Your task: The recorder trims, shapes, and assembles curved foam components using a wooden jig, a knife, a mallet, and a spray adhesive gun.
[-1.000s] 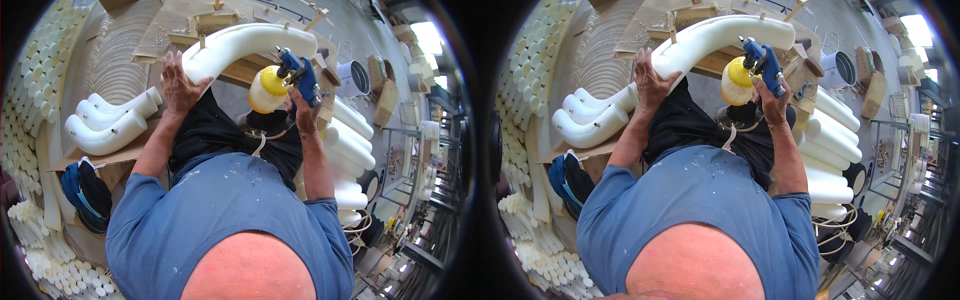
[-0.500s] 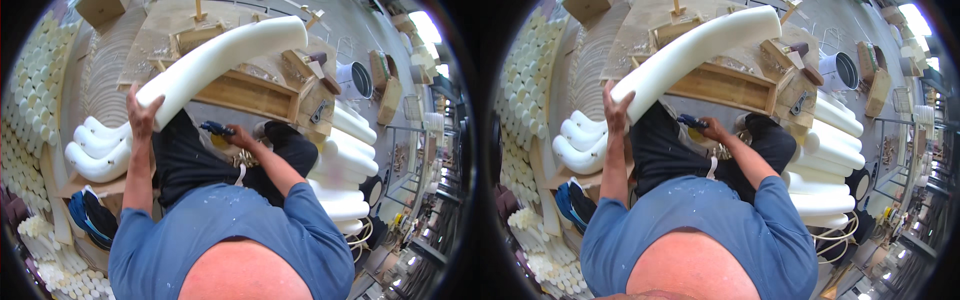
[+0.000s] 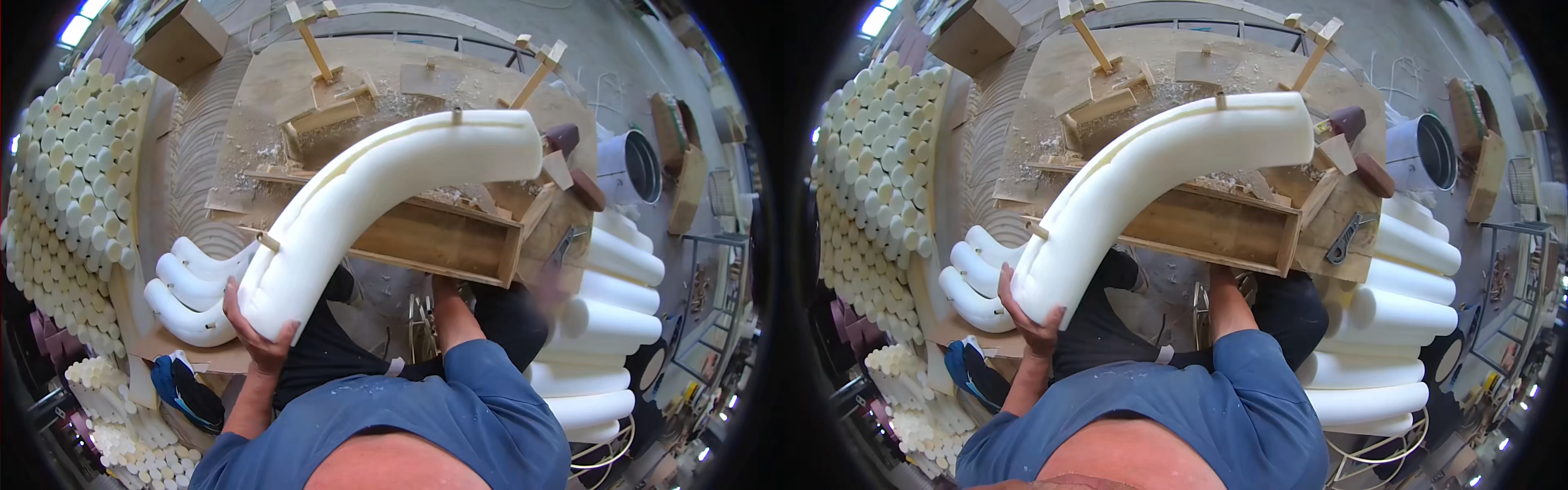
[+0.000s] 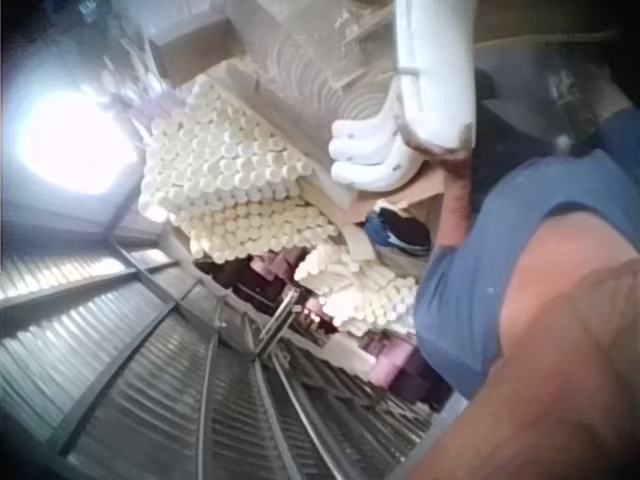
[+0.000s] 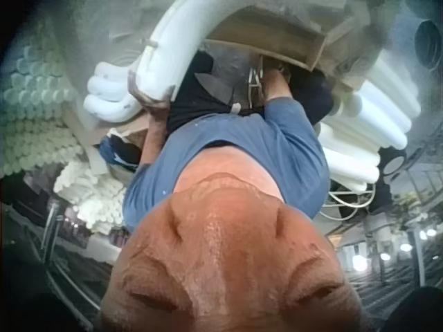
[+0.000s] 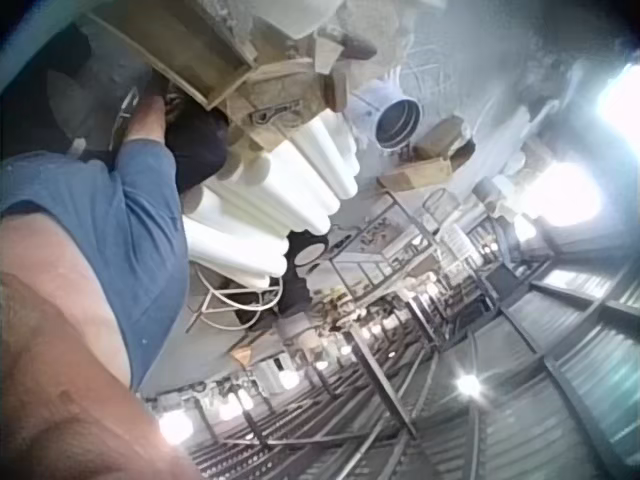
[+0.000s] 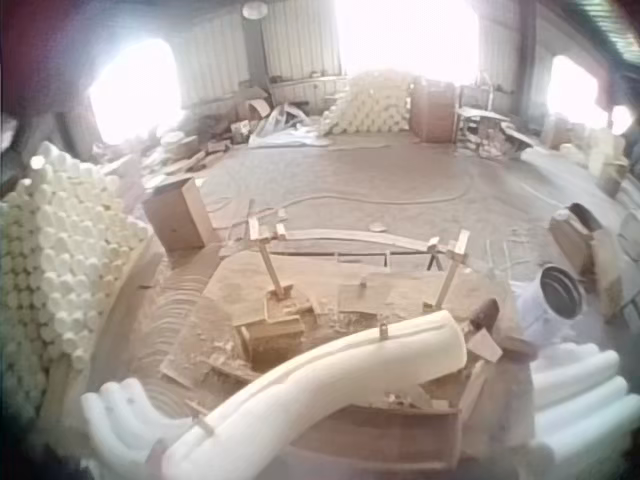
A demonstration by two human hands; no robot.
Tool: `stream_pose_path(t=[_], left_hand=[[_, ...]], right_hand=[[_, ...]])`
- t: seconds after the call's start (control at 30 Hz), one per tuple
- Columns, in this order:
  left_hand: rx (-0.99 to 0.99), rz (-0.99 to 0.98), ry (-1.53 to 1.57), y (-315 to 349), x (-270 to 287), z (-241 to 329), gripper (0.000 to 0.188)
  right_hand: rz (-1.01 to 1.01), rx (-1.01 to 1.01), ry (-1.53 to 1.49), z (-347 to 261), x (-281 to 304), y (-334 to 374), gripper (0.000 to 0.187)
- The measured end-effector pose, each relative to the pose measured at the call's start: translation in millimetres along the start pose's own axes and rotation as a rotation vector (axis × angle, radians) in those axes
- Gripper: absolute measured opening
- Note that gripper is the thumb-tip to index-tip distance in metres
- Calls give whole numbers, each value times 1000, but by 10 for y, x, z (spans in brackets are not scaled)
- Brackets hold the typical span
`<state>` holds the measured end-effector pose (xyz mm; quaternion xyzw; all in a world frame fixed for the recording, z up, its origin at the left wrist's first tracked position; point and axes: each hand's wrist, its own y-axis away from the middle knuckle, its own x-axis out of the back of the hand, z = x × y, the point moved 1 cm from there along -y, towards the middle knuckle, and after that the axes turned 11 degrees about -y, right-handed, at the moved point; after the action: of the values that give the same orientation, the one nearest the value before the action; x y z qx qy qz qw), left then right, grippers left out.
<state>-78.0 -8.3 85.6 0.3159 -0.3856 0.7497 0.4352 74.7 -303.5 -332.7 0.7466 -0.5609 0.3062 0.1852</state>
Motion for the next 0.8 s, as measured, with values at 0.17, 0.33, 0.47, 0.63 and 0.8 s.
stream_pose_path(t=[0.17, 0.33, 0.47, 0.63, 0.8], left_hand=[[-177, -12, -208, 380, -175, 15, 112], [-183, 2, -178, 243, -242, 205, 112], [-172, 62, -152, 288, -155, 284, 111], [-224, 97, -164, 248, -124, 413, 111], [-228, 9, 8, 633, -13, 334, 94]], right_hand=[[-358, -49, -161, 245, 139, 146, 43], [-730, -36, -271, 578, 396, -226, 46], [-877, -58, -186, 484, 591, -13, 47], [-978, -109, -54, -315, 860, 735, 49], [-245, -758, -1084, -2706, 1562, 481, 43]])
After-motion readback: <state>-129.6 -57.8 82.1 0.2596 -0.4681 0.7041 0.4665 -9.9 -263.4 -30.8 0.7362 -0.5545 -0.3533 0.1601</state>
